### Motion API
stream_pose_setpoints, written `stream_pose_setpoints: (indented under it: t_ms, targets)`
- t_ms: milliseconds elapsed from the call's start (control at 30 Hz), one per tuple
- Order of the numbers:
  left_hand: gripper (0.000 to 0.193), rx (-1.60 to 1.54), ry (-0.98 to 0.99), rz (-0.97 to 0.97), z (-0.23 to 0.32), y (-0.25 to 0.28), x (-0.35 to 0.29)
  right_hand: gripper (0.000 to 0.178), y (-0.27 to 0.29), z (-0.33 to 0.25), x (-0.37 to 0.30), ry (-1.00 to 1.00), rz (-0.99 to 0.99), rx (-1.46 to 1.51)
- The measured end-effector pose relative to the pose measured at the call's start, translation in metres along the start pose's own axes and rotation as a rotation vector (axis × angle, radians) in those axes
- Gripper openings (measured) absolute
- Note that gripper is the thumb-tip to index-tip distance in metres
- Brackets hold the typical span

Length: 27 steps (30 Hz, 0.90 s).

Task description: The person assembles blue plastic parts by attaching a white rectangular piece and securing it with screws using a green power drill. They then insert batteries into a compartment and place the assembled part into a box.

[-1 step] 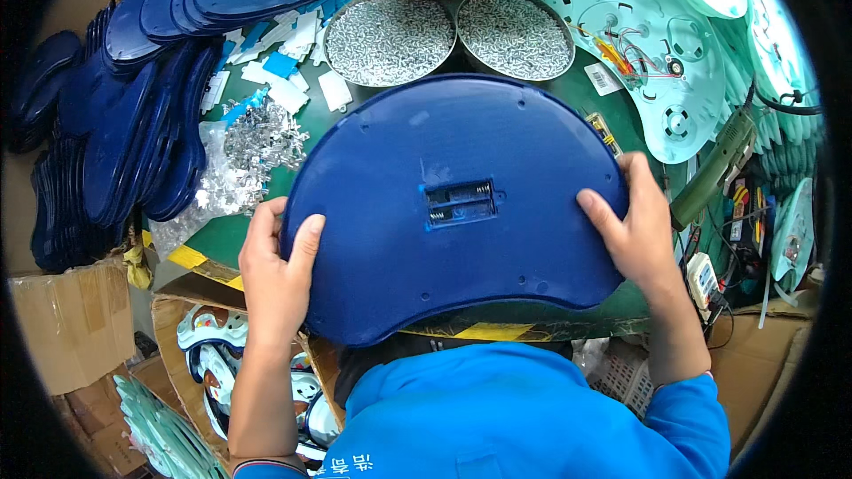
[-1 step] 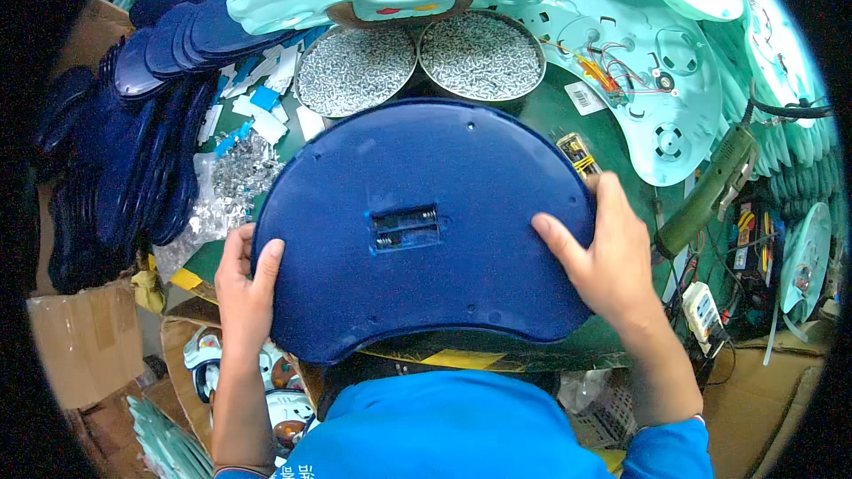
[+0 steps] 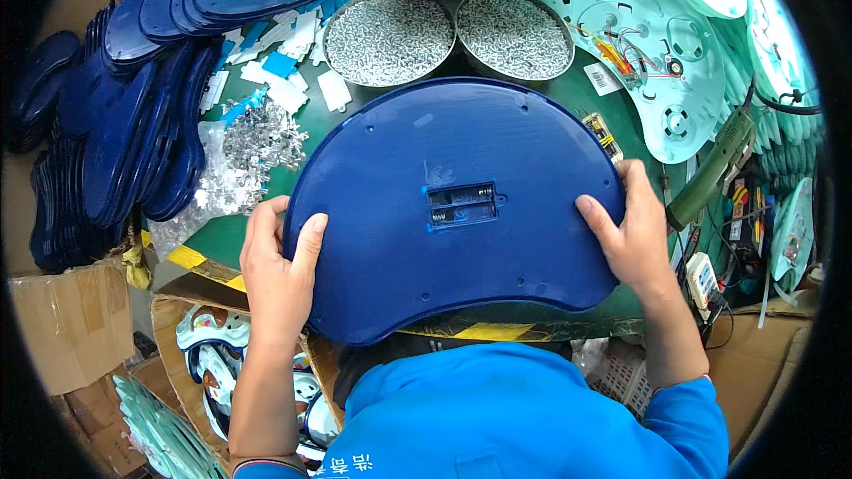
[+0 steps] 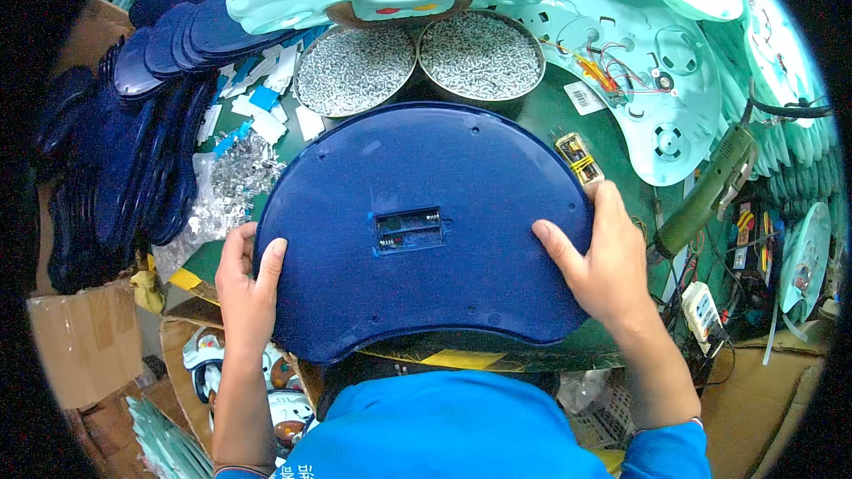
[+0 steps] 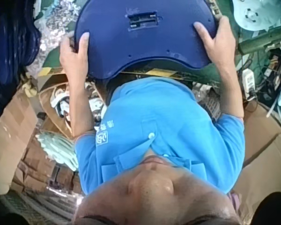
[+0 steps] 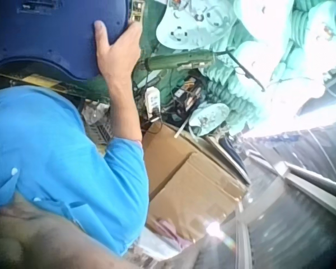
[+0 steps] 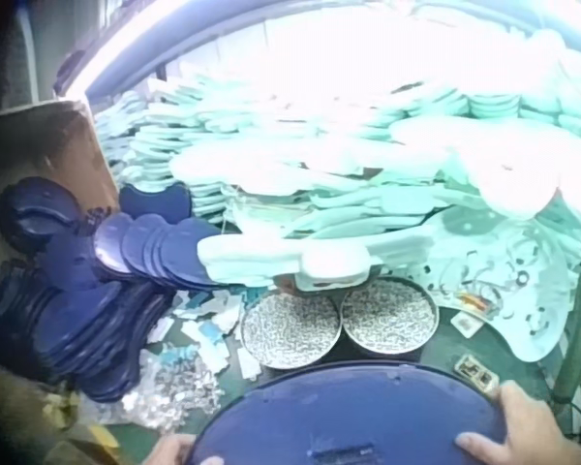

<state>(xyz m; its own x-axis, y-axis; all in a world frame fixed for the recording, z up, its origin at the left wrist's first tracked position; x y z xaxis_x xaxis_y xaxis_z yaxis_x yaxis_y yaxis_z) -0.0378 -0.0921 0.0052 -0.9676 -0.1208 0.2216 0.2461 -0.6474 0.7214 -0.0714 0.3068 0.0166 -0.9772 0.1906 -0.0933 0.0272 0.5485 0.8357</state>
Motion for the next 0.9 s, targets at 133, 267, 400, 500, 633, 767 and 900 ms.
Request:
stream_pose_setpoints:
  t_ms: [133,267,400,500,633,767,900]
  targets:
    - [0.039,0.041,-0.069,0.055,0.006,-0.004,0.010,0.064,-0.011,0.004,-0.002,-0.051,-0.011,-0.020]
    - [0.042,0.058,0.051,-0.135,-0.014,-0.007,0.023,0.073,-0.025,0.002,0.017,-0.103,-0.170,-0.029]
    - [0.045,0.132,-0.024,-0.338,-0.008,-0.017,0.054,0.084,-0.029,0.005,0.038,-0.036,-0.314,-0.144]
    - [0.053,0.098,-0.162,-0.245,0.023,-0.029,0.070,0.088,-0.031,-0.037,0.056,0.048,-0.291,-0.324]
    - [0.052,0.397,-0.156,-0.070,0.046,-0.050,0.075,0.076,-0.042,-0.068,0.075,0.025,0.039,-0.269]
    - [0.045,0.448,-0.124,-0.129,0.033,-0.054,0.076,0.063,-0.052,-0.067,0.078,-0.070,-0.057,-0.306]
    - [0.049,0.449,-0.109,-0.228,0.022,-0.060,0.084,0.064,-0.054,-0.069,0.078,0.036,0.027,-0.335]
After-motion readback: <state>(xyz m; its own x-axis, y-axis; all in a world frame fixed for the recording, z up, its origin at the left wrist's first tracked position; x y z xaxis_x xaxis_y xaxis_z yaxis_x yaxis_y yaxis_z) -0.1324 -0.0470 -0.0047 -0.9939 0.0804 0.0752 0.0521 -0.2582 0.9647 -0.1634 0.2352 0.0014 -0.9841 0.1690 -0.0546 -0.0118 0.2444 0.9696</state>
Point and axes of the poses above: each hand's wrist, its own x-axis towards the middle knuckle, its own y-axis out of the back of the hand, z = x × y, the point moved 9 cm from there along x, towards the middle knuckle, and after that the axes turned 14 degrees about -y, right-handed, at the moved point
